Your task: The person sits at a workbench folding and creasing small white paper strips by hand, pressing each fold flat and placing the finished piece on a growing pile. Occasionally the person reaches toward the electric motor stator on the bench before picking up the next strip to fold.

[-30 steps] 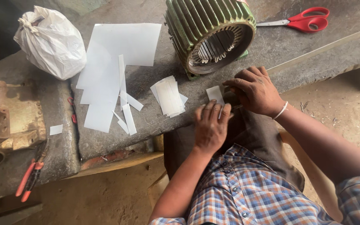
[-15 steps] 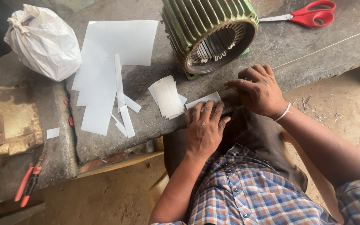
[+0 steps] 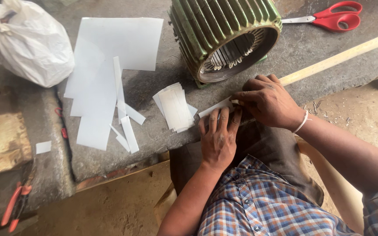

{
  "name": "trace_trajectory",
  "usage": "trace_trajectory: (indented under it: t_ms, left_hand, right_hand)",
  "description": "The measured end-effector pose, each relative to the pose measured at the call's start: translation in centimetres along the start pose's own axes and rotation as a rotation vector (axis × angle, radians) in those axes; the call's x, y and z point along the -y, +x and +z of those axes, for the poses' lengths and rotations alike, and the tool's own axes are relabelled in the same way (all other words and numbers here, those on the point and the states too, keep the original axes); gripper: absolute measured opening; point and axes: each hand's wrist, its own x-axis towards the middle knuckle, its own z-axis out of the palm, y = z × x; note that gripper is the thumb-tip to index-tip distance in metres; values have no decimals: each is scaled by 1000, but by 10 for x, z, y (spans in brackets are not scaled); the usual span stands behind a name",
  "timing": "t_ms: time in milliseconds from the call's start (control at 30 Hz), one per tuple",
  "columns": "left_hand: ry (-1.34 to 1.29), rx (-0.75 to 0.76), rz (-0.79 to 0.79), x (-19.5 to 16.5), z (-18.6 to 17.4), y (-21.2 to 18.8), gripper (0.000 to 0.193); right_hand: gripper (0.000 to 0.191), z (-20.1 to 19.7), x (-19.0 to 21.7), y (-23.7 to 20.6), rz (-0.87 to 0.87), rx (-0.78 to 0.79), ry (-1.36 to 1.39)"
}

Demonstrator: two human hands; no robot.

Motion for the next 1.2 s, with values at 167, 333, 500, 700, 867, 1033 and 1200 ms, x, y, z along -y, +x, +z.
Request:
trace_trajectory:
  t_ms: [167,333,500,700,867,1033,1200]
  left_hand:
    - [10,15,-1,7,10,7,54]
    - [4,-22,-10,3,7,10,56]
    - [-10,-37,-17,-2,10,5,57]
    - [-2,-59,-54,-4,10,1,54]
    - [20,-56,-62,-12,-2,-6,54]
    - [32,31,-27,-19,-13,-26,20]
    - [-232,-288,115,-36,-49,-64,15]
  right_hand:
    - [30,16,-15,30,-74,-104,-20]
    - [28,16,-16,29,10,-98,-31]
    - [35,17,-16,18,-106,-96,-36]
    - [39,8,-19,18,-198,6,-44]
    - [43,-11,-6,-6,-187,140,5]
    - [37,-14,11,-30,-184,12,22]
    - [30,-12,41,-58,-196,-228,251]
